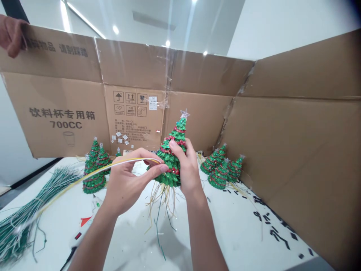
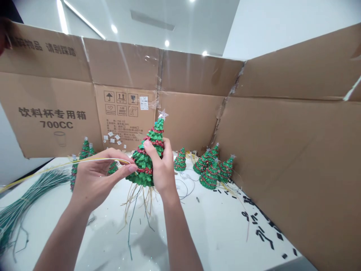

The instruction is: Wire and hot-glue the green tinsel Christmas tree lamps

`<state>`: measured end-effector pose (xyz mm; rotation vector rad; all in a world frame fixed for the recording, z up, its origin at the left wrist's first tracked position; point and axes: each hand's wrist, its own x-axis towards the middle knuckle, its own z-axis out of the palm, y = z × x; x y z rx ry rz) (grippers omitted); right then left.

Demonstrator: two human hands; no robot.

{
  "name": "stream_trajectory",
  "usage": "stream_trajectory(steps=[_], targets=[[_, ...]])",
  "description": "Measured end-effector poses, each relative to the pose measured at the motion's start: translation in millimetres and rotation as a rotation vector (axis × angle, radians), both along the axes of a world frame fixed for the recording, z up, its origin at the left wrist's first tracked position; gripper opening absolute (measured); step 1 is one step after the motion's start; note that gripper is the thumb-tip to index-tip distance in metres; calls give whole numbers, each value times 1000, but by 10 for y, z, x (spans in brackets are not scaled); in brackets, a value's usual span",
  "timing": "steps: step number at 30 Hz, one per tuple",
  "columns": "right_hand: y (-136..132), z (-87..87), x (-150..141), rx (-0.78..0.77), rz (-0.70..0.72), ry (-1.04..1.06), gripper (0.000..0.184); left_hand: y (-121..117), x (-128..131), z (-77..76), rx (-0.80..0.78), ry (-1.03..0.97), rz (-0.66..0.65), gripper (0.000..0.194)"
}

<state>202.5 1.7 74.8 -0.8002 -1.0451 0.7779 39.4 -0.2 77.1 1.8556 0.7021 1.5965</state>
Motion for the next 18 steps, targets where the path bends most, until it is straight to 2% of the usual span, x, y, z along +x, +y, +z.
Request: stream_trajectory(steps=[7, 14, 18], targets=[[-5, 1, -4, 13, 13, 24, 33, -14, 31, -1, 114, 83, 66, 11], [18, 5, -5, 18, -4, 39, 35, 41, 42, -47, 207, 48, 24, 10], [23, -1, 19, 15, -23, 20, 34, 61, 4, -46, 286, 57, -49, 12]])
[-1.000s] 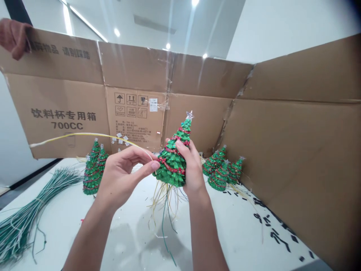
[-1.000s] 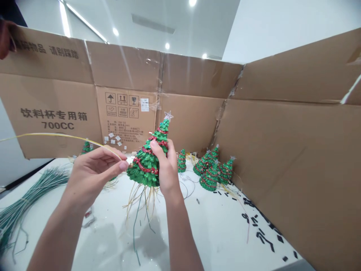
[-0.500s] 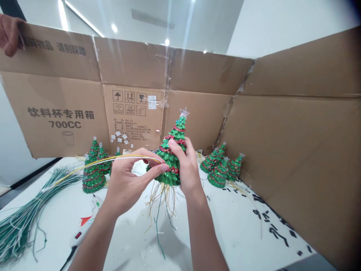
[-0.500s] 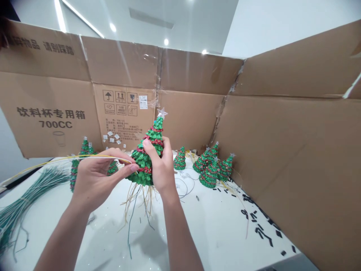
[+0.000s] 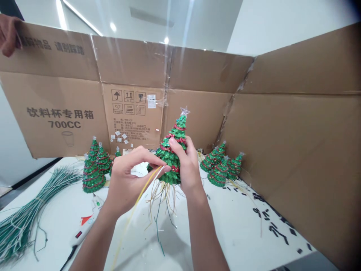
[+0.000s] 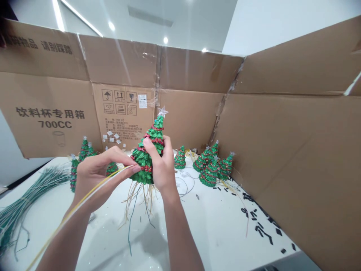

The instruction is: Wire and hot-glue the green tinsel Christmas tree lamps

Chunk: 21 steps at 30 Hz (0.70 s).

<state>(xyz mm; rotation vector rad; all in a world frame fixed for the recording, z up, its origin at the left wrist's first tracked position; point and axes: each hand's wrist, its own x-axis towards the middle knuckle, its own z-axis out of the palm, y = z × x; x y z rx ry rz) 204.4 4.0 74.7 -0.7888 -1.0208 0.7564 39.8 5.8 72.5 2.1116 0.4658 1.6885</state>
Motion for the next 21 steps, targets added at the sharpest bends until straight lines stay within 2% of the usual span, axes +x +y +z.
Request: stream_trajectory(steps=[4, 8, 12, 17, 21], targets=[[15, -23, 38, 9, -57, -40, 34, 11, -30, 31, 141, 72, 8, 16], [32, -27, 37, 4, -75, -37, 36, 19, -5, 41, 184, 88, 25, 18], [34, -26, -10, -19, -48, 3, 38, 18, 30, 24, 167, 76, 26, 19], [42, -42, -56, -82, -12, 68, 41, 26, 14, 22, 89, 53, 119, 11], [65, -29, -77, -150, 23, 174, 44, 60, -20, 11, 31, 61, 65, 9]])
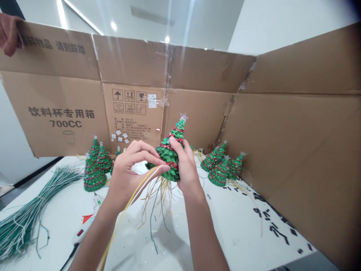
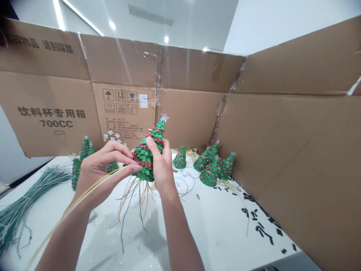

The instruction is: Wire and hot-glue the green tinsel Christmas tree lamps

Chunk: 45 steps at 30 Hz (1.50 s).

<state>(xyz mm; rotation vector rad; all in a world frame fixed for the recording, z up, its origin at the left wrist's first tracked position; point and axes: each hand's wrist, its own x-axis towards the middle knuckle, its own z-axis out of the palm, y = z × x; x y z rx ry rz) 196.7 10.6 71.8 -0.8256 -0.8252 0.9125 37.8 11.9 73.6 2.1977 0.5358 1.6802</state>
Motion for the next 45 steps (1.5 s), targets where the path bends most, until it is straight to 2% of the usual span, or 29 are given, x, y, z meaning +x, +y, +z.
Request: stream_trajectory(steps=[6, 13, 20, 29, 36, 41, 45], targets=[[-3, 38, -5, -15, -42, 42, 47, 44, -40, 6, 8, 30, -23, 9], [-19, -11, 49, 64, -129, -73, 42, -1, -115, 61, 90, 98, -23, 7], [-56, 8, 11, 125, -184, -123, 41, -81, -64, 91, 242, 141, 73, 9], [-88, 33, 21, 160, -308, -252, 36, -88, -12, 84, 300, 145, 152, 10], [-45, 33, 38, 80, -84, -10, 41, -34, -4, 40, 125, 78, 84, 7], [-28, 39, 15, -11, 32, 134, 46, -60, 25, 33, 61, 25, 110, 5], [-20, 21, 33, -95, 178, 159, 49, -57, 22, 34, -19, -19, 149, 7]])
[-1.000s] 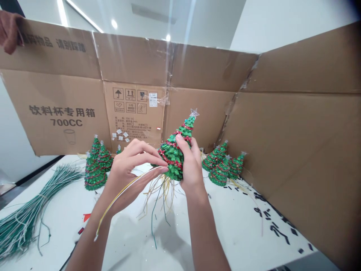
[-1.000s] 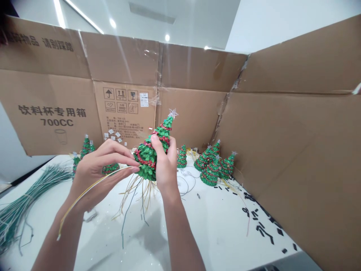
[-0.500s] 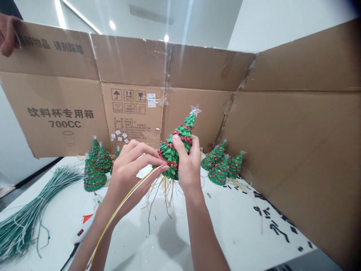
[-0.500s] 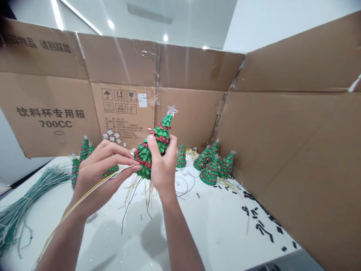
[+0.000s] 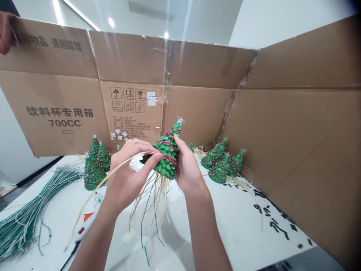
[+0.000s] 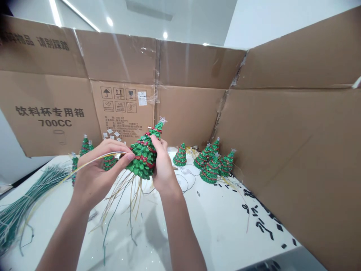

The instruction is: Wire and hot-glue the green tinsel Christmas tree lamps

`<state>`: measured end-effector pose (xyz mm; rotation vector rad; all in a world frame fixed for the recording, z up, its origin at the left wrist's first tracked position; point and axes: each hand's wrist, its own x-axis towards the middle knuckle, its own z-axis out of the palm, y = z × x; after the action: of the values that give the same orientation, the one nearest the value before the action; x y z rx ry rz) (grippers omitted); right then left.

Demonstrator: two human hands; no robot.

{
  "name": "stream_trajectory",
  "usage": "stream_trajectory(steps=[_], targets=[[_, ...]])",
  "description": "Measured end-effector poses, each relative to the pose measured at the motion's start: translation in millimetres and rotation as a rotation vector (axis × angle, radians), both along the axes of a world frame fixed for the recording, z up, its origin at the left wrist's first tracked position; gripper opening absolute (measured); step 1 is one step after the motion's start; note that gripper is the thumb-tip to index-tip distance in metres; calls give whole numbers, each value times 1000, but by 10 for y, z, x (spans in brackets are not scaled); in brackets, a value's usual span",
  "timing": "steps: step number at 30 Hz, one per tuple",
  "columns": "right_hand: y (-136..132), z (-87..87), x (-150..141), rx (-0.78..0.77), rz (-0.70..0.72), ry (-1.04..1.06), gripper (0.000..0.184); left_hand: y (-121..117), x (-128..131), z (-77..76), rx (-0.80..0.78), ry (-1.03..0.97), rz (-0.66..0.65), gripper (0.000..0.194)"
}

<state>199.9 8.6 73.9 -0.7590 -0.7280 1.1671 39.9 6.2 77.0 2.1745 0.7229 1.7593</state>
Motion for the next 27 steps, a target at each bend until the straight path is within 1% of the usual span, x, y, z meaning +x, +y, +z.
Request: stream_trajectory(steps=[2, 6, 9, 12, 14, 18, 23, 27], targets=[[-3, -5, 14, -3, 49, -19, 52, 24, -25, -5, -41, -5, 7, 7], [-25, 0, 25, 47, 26, -23, 57, 72, -94, -14, -95, 3, -54, 7], [-61, 18, 10, 72, -45, -30, 60, 86, -124, -18, -84, 12, -79, 7], [-115, 48, -11, 115, -143, -60, 59, 87, -126, -23, -80, 15, -90, 7], [-157, 69, -20, 153, -185, -74, 59, 81, -122, -24, -78, 13, -95, 7], [-222, 106, -9, 204, -213, -98, 58, 58, -120, -5, -56, 31, -110, 7], [-239, 141, 23, 255, -222, -121, 53, 18, -122, 31, 26, 51, -72, 8], [-257, 162, 29, 288, -212, -139, 45, -41, -107, 50, 39, 27, -113, 9]])
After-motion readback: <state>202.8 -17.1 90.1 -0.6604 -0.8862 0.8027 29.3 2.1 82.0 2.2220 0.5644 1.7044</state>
